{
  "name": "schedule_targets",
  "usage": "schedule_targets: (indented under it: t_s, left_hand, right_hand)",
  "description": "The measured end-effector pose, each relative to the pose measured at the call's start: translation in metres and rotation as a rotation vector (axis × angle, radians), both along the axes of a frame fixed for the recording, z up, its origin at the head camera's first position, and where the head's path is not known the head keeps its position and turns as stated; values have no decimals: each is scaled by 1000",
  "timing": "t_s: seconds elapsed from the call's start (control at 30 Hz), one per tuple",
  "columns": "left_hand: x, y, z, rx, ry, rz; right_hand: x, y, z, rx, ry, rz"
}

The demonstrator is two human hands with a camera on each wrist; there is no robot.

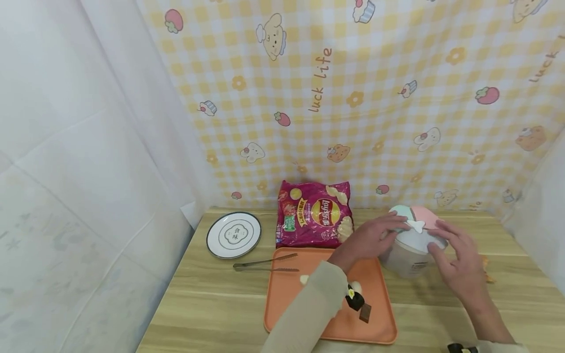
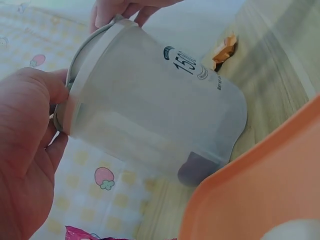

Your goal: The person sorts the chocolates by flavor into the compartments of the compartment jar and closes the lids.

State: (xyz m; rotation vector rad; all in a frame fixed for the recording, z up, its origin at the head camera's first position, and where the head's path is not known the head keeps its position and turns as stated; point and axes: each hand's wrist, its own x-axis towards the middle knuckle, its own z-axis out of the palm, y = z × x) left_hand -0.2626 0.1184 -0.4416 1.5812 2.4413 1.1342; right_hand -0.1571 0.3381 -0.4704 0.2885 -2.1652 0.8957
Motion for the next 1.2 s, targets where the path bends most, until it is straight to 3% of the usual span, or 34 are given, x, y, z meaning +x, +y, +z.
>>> schedule_targets:
  t_s: [0.2, 0.43, 0.67, 0.73, 0.93, 1.2]
  left_hand:
    - [-5, 1, 0, 3, -23, -13]
    - [-10, 1, 0, -1, -40, -63]
    - [-10, -2, -2, -16, -180, -75]
    - [-10, -2, -2, -39, -190, -69]
    - [-9, 3, -10, -49, -92, -46]
    - [-6, 9, -20, -7, 179, -17]
  right_hand:
    - [-1, 7, 1, 37, -16, 82]
    - [0, 11, 2, 87, -104, 188]
    - [0, 16, 1, 116, -161, 200]
    - [-1, 16, 0, 120, -164, 197]
    - [-4, 18, -2, 150, -122, 196]
    - [-5, 17, -6, 178, -48, 170]
